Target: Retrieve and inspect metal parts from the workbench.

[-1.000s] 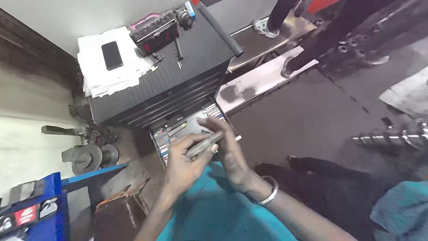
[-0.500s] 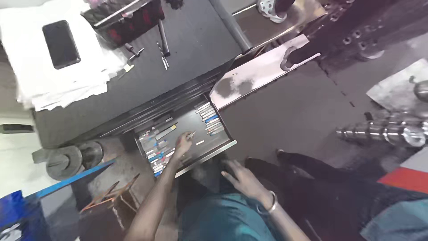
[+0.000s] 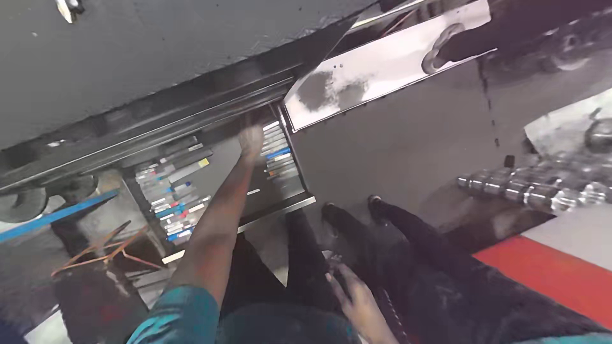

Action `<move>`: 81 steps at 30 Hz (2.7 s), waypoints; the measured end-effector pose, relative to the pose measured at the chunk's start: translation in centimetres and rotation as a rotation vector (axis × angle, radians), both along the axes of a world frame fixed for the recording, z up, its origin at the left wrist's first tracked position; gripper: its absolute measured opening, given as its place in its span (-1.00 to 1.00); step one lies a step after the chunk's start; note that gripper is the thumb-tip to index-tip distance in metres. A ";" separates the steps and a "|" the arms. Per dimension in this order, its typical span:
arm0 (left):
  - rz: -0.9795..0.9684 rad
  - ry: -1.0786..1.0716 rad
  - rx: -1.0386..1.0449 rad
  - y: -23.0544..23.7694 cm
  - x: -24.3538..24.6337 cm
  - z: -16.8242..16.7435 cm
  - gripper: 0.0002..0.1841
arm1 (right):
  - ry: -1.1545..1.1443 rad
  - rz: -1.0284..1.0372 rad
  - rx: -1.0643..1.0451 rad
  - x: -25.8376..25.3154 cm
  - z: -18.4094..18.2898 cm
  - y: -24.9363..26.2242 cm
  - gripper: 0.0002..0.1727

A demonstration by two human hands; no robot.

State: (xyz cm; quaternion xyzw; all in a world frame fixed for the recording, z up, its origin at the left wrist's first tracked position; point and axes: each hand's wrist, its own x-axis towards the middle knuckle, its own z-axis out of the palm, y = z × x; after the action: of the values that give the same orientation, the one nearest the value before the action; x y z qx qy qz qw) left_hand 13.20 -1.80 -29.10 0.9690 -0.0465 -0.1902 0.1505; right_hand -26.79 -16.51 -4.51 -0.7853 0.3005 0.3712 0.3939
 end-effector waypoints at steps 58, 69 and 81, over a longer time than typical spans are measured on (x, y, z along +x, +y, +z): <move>0.778 0.478 -0.166 41.2 -36.7 12.5 -0.48 | -0.008 0.807 0.119 18.2 -17.3 20.8 -0.54; 1.129 0.732 -0.404 52.1 -49.3 12.3 -0.58 | 0.127 0.899 -0.163 17.6 -21.7 27.2 -0.47; 1.041 0.670 -0.576 51.1 -39.6 12.1 -0.59 | 0.098 0.896 -0.122 17.4 -18.6 27.8 -0.46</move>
State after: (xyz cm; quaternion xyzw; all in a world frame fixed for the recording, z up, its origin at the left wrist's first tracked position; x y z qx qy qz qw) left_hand -26.38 49.35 -16.96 0.6753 0.4261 -0.3629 0.4804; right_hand -9.40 11.25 -23.12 -0.8411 -0.0295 0.5235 0.1326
